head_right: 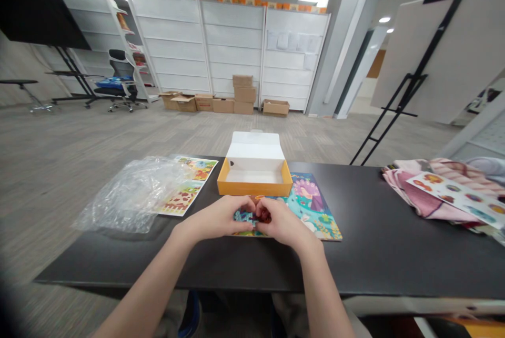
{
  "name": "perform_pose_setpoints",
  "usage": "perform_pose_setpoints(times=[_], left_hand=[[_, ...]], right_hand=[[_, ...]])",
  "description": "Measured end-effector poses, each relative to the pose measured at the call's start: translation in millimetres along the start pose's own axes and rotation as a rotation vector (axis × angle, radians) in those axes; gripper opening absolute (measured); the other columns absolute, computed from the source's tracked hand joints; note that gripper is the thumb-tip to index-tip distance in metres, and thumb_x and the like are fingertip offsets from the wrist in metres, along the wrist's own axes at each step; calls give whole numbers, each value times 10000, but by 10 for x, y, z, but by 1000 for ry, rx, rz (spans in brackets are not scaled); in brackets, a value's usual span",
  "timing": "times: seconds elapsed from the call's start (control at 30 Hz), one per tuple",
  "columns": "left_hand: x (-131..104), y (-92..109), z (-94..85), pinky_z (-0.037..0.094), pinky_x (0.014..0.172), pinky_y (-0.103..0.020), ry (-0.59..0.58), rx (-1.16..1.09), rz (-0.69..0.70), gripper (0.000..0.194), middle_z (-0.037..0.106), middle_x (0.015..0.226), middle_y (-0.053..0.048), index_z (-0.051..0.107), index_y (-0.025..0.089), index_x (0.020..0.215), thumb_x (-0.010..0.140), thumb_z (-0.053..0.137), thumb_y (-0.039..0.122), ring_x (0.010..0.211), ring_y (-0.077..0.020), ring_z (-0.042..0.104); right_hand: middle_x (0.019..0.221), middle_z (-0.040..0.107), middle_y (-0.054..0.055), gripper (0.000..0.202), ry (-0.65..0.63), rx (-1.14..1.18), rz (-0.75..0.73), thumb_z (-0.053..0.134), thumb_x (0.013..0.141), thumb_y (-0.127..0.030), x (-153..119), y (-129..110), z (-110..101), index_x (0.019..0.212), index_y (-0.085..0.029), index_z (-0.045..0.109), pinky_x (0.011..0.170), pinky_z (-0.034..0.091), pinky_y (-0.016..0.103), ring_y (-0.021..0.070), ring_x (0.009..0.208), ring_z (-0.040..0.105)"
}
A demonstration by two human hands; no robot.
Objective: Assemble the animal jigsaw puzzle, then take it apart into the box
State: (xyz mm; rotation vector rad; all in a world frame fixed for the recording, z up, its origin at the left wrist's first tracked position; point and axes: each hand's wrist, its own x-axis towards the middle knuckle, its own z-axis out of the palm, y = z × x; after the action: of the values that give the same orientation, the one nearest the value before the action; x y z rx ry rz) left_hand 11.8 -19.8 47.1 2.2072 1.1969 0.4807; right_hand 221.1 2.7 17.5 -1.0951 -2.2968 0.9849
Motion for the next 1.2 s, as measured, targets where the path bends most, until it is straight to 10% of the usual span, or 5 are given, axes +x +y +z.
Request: perform_pose_setpoints(times=[1.2], left_hand=[[12,99,-82,496,788,-326,-19,262,-114,137,724,1009,-105,540,208,1037,953,434,186,964,-271,705]], right_hand=[[742,670,10,104,113,-266,-78,619,872,-133,64,9,39,793,-182,667,640,386,246,141,647,571]])
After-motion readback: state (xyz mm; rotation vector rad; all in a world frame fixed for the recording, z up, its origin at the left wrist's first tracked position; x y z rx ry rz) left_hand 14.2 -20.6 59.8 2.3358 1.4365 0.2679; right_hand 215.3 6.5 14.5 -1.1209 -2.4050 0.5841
